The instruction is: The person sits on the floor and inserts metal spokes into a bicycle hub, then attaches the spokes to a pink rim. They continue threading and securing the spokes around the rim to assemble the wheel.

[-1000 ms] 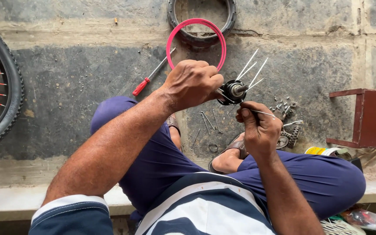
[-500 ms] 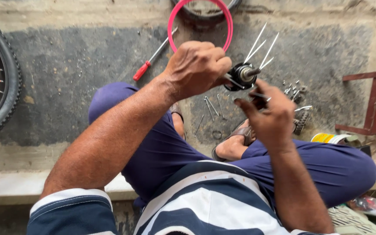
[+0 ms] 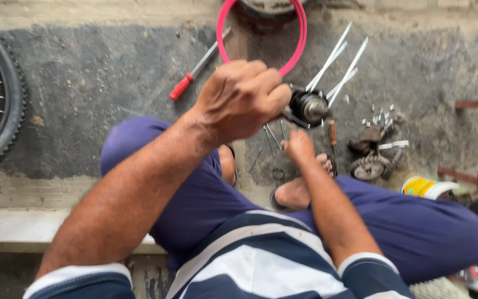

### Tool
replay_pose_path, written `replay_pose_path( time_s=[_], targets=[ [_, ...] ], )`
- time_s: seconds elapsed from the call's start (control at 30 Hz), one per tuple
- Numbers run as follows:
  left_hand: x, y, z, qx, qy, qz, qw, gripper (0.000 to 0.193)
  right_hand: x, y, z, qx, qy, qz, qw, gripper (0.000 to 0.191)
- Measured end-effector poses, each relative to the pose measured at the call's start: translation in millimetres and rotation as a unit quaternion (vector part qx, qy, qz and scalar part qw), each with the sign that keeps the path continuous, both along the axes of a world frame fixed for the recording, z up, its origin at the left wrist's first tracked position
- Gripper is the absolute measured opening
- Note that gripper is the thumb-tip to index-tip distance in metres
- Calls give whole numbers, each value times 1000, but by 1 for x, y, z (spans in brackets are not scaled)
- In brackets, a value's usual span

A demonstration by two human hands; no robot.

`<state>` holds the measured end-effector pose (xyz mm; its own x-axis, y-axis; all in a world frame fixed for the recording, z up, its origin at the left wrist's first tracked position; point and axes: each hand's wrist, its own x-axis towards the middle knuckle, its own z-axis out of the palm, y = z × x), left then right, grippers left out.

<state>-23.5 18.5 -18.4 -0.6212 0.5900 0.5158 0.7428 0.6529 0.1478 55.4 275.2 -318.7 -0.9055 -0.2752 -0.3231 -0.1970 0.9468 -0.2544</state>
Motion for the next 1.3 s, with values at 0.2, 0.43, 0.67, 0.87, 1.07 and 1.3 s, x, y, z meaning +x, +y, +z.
replay_pose_path(
  time_s=[0.2,0.43,0.67,0.87,1.07,1.3],
  targets=[
    [-15,-13,9,37,-53,31,997,26,-10,-53,2,33,31,46,998,51],
    [-21,-27,12,52,-83,60,993,31,-17,-75,0,32,56,141,988,13],
    [-24,-25,9,50,-62,62,995,30,-26,-75,16,31,113,168,979,6],
    [-28,-23,11,64,-37,81,994,33,-39,-65,51,-51,160,199,965,28],
    [-38,-15,23,60,-55,64,995,35,-69,-32,74,-157,251,185,937,16],
    [-35,-9,12,48,-30,50,997,25,-65,-12,64,-60,-56,-180,980,32]
  ],
)
